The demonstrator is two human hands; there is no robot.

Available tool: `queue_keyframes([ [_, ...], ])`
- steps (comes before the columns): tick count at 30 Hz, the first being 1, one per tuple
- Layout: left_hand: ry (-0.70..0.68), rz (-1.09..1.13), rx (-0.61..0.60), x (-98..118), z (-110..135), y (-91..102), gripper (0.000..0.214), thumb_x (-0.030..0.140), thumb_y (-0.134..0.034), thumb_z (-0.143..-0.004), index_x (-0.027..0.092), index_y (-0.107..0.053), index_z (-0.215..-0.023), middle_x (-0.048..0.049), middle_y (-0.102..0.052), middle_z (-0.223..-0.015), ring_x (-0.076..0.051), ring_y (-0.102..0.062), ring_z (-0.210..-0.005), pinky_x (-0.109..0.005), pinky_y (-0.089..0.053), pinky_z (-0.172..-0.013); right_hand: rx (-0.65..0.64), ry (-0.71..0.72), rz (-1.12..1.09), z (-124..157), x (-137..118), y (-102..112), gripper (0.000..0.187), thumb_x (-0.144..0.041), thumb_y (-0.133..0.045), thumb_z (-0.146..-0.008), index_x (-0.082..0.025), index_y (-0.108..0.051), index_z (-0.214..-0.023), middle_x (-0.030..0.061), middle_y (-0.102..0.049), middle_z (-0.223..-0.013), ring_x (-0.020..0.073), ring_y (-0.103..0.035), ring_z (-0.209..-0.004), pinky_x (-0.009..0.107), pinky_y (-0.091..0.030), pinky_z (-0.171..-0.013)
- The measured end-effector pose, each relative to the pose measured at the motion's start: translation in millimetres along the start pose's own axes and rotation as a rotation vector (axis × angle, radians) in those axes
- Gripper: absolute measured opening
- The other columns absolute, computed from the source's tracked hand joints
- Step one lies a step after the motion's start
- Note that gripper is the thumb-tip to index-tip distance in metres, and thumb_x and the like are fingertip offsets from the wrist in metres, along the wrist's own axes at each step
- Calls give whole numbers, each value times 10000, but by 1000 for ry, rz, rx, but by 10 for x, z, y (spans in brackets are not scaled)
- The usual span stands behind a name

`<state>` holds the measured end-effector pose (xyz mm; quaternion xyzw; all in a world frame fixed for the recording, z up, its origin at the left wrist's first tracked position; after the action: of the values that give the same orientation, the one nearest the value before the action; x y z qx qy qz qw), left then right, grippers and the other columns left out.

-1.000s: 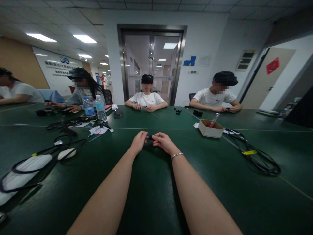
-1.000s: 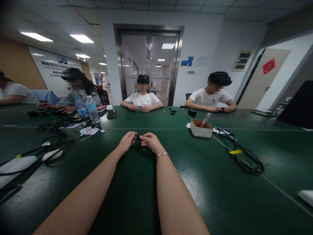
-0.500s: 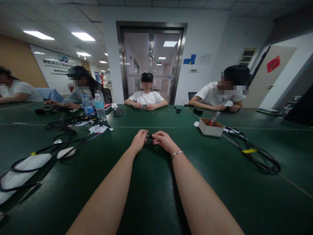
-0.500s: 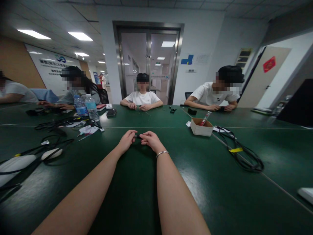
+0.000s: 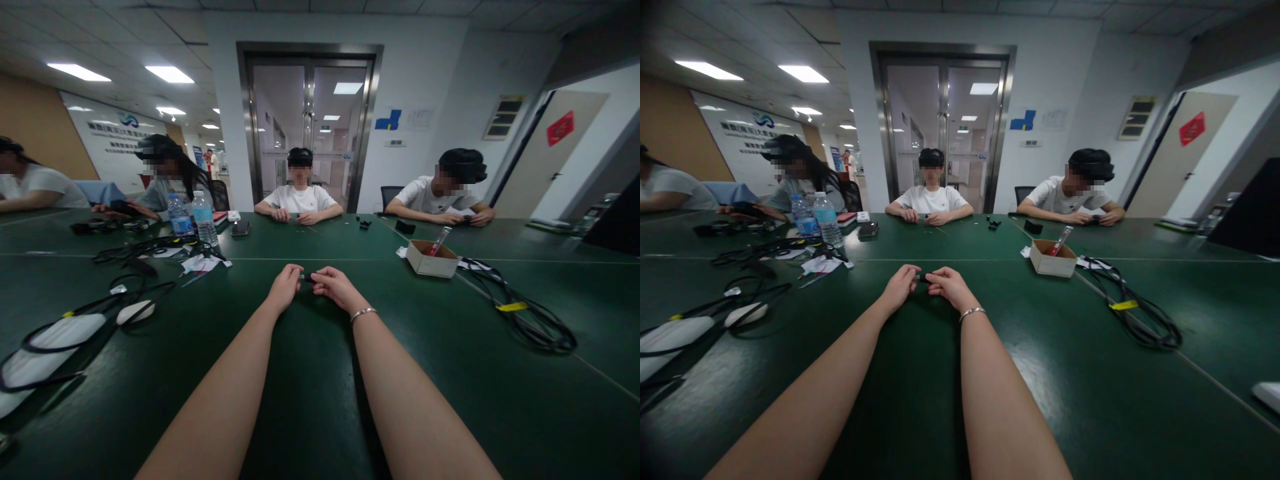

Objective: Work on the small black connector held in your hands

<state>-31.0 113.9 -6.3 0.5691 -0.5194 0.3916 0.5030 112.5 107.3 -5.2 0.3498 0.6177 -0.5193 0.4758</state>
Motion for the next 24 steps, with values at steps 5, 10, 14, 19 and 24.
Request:
queue_keyframes([
  [5,-27,-4,-12,1,-4,-7,241,314,-431,-834,182,-552,-995,25,-489,-597,-107,-434,-516,-212,-323,-496,0,-10,3,-5,8,5,269,-132,-801,-688,-136,-540,-756,12,-618,-652,94,-601,-507,176,-540,-494],
  [10,-46,-10,-1,-14,-30,7,236,259,-464,-803,184,-548,-1011,26,-498,-622,-111,-458,-550,-212,-337,-516,-16,2,-2,-3,4,6,282,-146,-814,-675,-139,-544,-757,10,-625,-672,91,-605,-515,171,-541,-499],
  [14,-65,-5,2,13,-27,2,223,282,-462,-824,175,-555,-997,23,-489,-613,-111,-463,-558,-212,-342,-528,-26,-1,-3,1,6,5,278,-145,-812,-676,-138,-546,-756,16,-632,-681,93,-609,-521,175,-546,-506],
  [19,-28,32,16,16,-12,9,223,306,-436,-849,176,-549,-990,26,-474,-599,-106,-451,-533,-205,-330,-508,-19,5,-3,4,3,7,276,-138,-805,-682,-137,-540,-761,19,-630,-673,97,-610,-522,178,-547,-506],
  [24,-22,19,-2,-20,-26,8,241,268,-438,-835,179,-547,-1031,25,-471,-608,-104,-443,-537,-200,-326,-506,-20,1,2,3,5,5,281,-139,-807,-680,-138,-538,-760,13,-628,-670,94,-611,-523,171,-547,-504],
])
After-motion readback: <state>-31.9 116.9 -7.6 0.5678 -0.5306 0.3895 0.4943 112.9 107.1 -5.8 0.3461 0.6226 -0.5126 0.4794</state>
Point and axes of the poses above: each hand's wrist, its own z-axis away from the middle knuckle, its own y-axis out of the back of the hand, x = y × z, the point moved 6 cm from there along -z, towards the middle knuckle
